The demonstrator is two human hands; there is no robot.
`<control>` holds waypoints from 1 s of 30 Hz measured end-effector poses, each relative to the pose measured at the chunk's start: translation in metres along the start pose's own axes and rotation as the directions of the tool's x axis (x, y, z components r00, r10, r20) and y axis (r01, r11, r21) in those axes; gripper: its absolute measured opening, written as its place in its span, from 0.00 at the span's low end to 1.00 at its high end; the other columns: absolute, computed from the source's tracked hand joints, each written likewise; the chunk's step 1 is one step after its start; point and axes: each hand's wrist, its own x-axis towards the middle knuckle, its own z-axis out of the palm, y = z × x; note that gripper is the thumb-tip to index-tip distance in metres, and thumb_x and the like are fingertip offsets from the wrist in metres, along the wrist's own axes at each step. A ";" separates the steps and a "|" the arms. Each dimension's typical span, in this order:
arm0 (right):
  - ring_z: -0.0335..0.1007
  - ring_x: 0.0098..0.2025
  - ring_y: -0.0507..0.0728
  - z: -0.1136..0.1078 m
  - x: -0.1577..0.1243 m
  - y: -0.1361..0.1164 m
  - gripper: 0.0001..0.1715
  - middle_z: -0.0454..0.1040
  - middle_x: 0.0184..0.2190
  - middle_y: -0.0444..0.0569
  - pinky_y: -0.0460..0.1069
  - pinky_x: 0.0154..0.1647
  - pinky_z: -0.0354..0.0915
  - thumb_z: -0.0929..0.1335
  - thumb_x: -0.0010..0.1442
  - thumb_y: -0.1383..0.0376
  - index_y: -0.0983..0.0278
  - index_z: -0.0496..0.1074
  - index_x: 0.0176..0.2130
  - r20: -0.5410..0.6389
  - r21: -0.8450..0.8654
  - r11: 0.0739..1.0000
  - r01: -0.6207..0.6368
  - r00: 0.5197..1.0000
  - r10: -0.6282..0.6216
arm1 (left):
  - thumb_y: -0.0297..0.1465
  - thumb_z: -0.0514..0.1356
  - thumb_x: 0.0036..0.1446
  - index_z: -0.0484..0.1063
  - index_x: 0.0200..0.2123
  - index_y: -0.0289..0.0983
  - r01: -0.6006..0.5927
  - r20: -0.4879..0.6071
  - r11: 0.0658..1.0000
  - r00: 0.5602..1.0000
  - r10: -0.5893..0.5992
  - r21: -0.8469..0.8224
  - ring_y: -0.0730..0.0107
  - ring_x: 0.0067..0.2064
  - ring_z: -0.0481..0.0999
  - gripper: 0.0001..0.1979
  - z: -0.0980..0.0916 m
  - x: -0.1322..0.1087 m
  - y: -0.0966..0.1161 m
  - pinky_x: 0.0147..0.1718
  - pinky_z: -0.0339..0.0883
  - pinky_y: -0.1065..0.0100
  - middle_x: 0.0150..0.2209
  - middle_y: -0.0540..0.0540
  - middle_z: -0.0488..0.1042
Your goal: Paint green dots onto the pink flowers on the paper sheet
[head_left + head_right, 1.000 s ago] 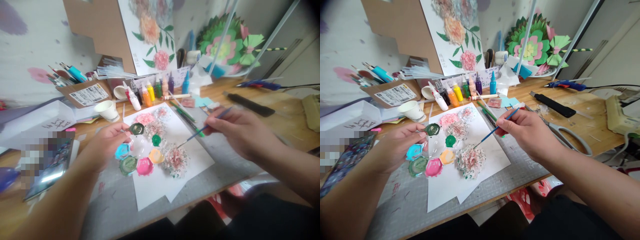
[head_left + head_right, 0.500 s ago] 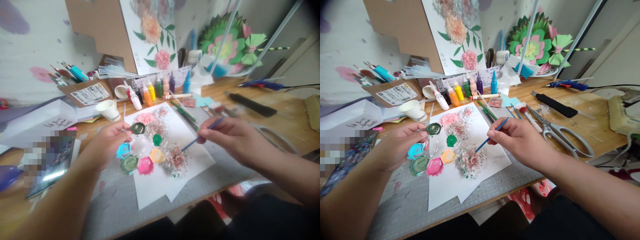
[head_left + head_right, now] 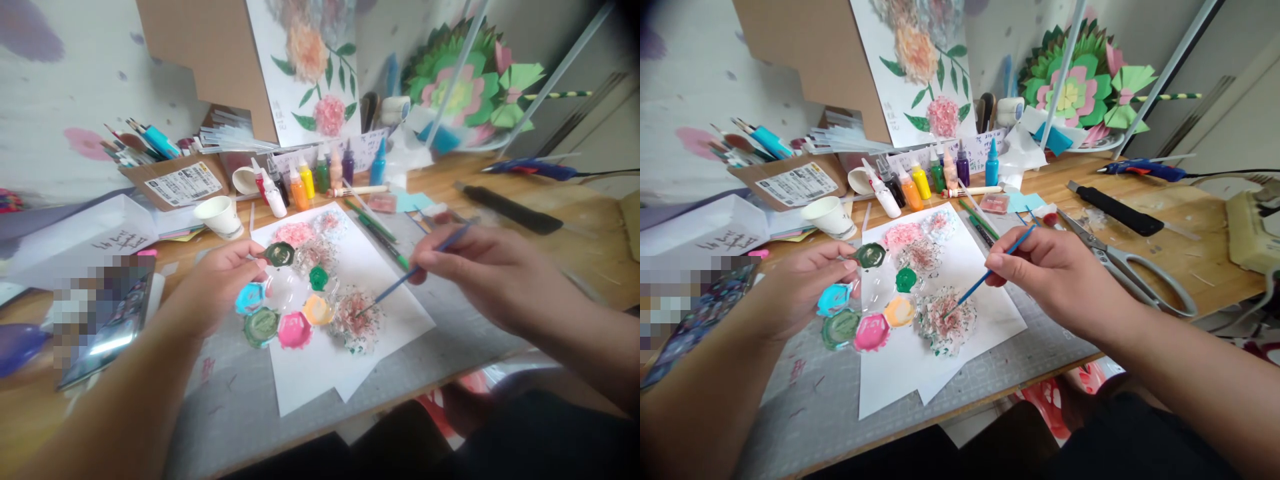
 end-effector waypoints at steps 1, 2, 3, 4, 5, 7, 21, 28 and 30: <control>0.74 0.27 0.53 0.000 -0.001 0.000 0.18 0.77 0.23 0.45 0.47 0.30 0.71 0.72 0.55 0.50 0.61 0.75 0.27 0.010 -0.010 1.000 -0.003 1.000 0.004 | 0.39 0.61 0.52 0.69 0.34 0.39 0.016 0.007 1.000 1.000 -0.016 -0.022 0.74 0.22 0.69 0.10 0.000 0.000 0.000 0.22 0.60 0.72 0.23 0.54 0.73; 0.74 0.27 0.54 -0.001 -0.003 0.000 0.17 0.77 0.23 0.45 0.47 0.30 0.71 0.72 0.55 0.50 0.61 0.75 0.27 0.026 -0.031 1.000 -0.005 1.000 0.005 | 0.38 0.61 0.51 0.69 0.34 0.39 0.029 0.014 0.999 0.999 -0.028 -0.043 0.74 0.22 0.69 0.10 0.000 0.000 0.000 0.22 0.60 0.72 0.23 0.55 0.73; 0.74 0.28 0.54 -0.001 -0.004 0.000 0.17 0.78 0.24 0.45 0.47 0.29 0.70 0.72 0.56 0.50 0.60 0.75 0.28 0.040 -0.060 0.998 0.001 0.999 0.001 | 0.38 0.61 0.51 0.69 0.34 0.39 0.034 0.014 0.998 0.999 -0.033 -0.047 0.74 0.22 0.70 0.10 0.001 0.000 0.000 0.22 0.60 0.72 0.23 0.55 0.73; 0.74 0.28 0.53 -0.001 -0.006 0.001 0.16 0.78 0.24 0.45 0.46 0.29 0.70 0.72 0.56 0.51 0.60 0.75 0.30 0.047 -0.094 0.995 0.016 0.999 -0.012 | 0.38 0.62 0.51 0.69 0.34 0.39 0.037 0.013 0.998 0.999 -0.036 -0.048 0.74 0.22 0.70 0.10 0.001 0.000 0.000 0.22 0.60 0.73 0.23 0.55 0.73; 0.74 0.28 0.53 -0.002 -0.007 0.002 0.15 0.78 0.25 0.44 0.46 0.29 0.69 0.72 0.56 0.51 0.60 0.75 0.30 0.049 -0.130 0.991 0.035 0.998 -0.029 | 0.38 0.62 0.51 0.69 0.34 0.40 0.038 0.010 0.998 0.999 -0.038 -0.052 0.75 0.22 0.70 0.10 0.001 0.001 -0.001 0.22 0.60 0.73 0.23 0.55 0.73; 0.74 0.28 0.52 -0.004 -0.009 0.003 0.13 0.78 0.26 0.43 0.45 0.30 0.68 0.71 0.57 0.52 0.59 0.75 0.31 0.039 -0.182 0.980 0.078 0.997 -0.072 | 0.38 0.62 0.51 0.70 0.34 0.40 0.035 0.002 0.998 0.999 -0.035 -0.058 0.75 0.22 0.70 0.10 0.001 0.002 -0.002 0.22 0.60 0.73 0.23 0.56 0.73; 0.74 0.27 0.52 0.001 -0.026 -0.012 0.04 0.78 0.28 0.41 0.46 0.27 0.67 0.68 0.61 0.62 0.58 0.71 0.34 0.148 -0.353 0.861 0.365 0.931 -0.334 | 0.37 0.61 0.52 0.69 0.30 0.38 0.036 0.058 0.996 0.998 -0.031 -0.083 0.75 0.21 0.68 0.08 0.002 -0.001 0.002 0.21 0.58 0.73 0.21 0.54 0.73; 0.72 0.25 0.53 -0.001 -0.025 -0.012 0.08 0.77 0.26 0.42 0.48 0.23 0.64 0.67 0.62 0.59 0.57 0.72 0.32 0.119 -0.367 0.879 0.306 0.952 -0.281 | 0.37 0.62 0.51 0.69 0.32 0.38 0.045 0.056 0.996 0.998 -0.041 -0.075 0.73 0.22 0.69 0.09 0.000 -0.002 0.002 0.22 0.59 0.72 0.22 0.54 0.73; 0.71 0.23 0.53 -0.003 -0.023 -0.013 0.10 0.77 0.25 0.43 0.48 0.22 0.64 0.67 0.61 0.56 0.58 0.73 0.31 0.108 -0.366 0.887 0.283 0.959 -0.262 | 0.37 0.62 0.51 0.69 0.33 0.38 0.046 0.043 0.997 0.998 -0.043 -0.066 0.74 0.22 0.69 0.09 0.000 -0.001 0.002 0.22 0.59 0.72 0.22 0.54 0.73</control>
